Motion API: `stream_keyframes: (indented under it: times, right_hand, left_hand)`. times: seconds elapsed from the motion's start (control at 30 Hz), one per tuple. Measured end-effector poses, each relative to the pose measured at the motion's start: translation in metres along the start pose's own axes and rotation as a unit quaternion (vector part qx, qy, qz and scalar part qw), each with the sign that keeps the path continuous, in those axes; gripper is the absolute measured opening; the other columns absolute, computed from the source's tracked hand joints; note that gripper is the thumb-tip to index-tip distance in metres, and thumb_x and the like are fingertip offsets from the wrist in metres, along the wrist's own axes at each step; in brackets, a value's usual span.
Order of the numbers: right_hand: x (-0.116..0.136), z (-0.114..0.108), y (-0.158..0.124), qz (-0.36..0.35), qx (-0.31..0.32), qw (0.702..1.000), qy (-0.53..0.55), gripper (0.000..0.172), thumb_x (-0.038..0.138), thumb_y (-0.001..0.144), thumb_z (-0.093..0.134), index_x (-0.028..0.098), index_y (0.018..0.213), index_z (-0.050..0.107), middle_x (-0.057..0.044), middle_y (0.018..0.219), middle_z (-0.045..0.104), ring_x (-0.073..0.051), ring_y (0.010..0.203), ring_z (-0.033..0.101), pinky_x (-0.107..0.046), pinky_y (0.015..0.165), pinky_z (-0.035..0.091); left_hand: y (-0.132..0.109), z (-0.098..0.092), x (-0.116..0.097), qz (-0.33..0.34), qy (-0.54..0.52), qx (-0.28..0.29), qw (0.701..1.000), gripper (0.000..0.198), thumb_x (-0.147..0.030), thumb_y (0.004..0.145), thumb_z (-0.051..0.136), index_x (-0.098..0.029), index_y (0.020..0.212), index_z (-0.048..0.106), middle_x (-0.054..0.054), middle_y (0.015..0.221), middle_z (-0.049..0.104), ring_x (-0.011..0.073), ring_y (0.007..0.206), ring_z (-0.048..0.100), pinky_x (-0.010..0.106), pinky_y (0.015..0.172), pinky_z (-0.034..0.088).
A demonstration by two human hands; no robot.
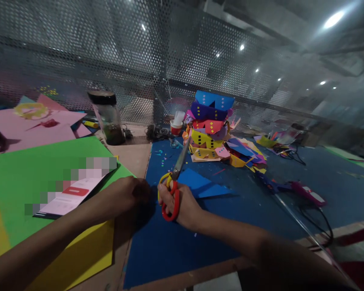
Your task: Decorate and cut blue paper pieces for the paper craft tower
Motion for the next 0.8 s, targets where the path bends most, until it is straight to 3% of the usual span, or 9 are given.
stream_keyframes:
  times: [0.27,0.57,0.8]
  right_hand:
    - [0.0,0.002,0.003,-0.003,0.003,1.0,0.007,0.052,0.066,0.1,0.051,0.021,0.075,0.06,0.002,0.062,0.055,-0.011,0.051,0.051,-0.023,0.052,0.043]
    - [0.001,0.011,0.01,-0.014,0.007,1.0,0.008,0.05,0.062,0.1,0.053,0.02,0.074,0.06,0.004,0.057,0.053,-0.011,0.05,0.052,-0.022,0.052,0.042]
    - [0.006,0.014,0.01,-0.024,0.005,1.0,-0.007,0.049,0.06,0.1,0.056,0.021,0.07,0.058,0.004,0.055,0.052,-0.012,0.051,0.052,-0.023,0.053,0.042]
  left_hand:
    - [-0.009,-0.009,-0.008,-0.042,0.053,-0.039,0.997,0.015,-0.03,0.082,0.063,-0.019,0.083,0.074,0.0,0.077,0.079,0.0226,0.073,0.069,0.029,0.067,0.044]
    - [-0.003,-0.002,0.006,-0.055,0.05,0.0,0.997,0.023,-0.042,0.081,0.064,-0.021,0.08,0.074,0.002,0.077,0.079,0.0241,0.071,0.07,0.031,0.064,0.044]
    - [-0.003,-0.002,0.006,-0.034,0.031,0.009,0.999,0.02,-0.037,0.081,0.062,-0.02,0.079,0.072,0.002,0.077,0.078,0.0232,0.073,0.069,0.031,0.068,0.044]
Point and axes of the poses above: each hand's wrist, its own y-axis towards the middle knuckle, its own z-axis out of the palm, x = y × z, the point moved 7 cm from there along y, towards the middle knuckle
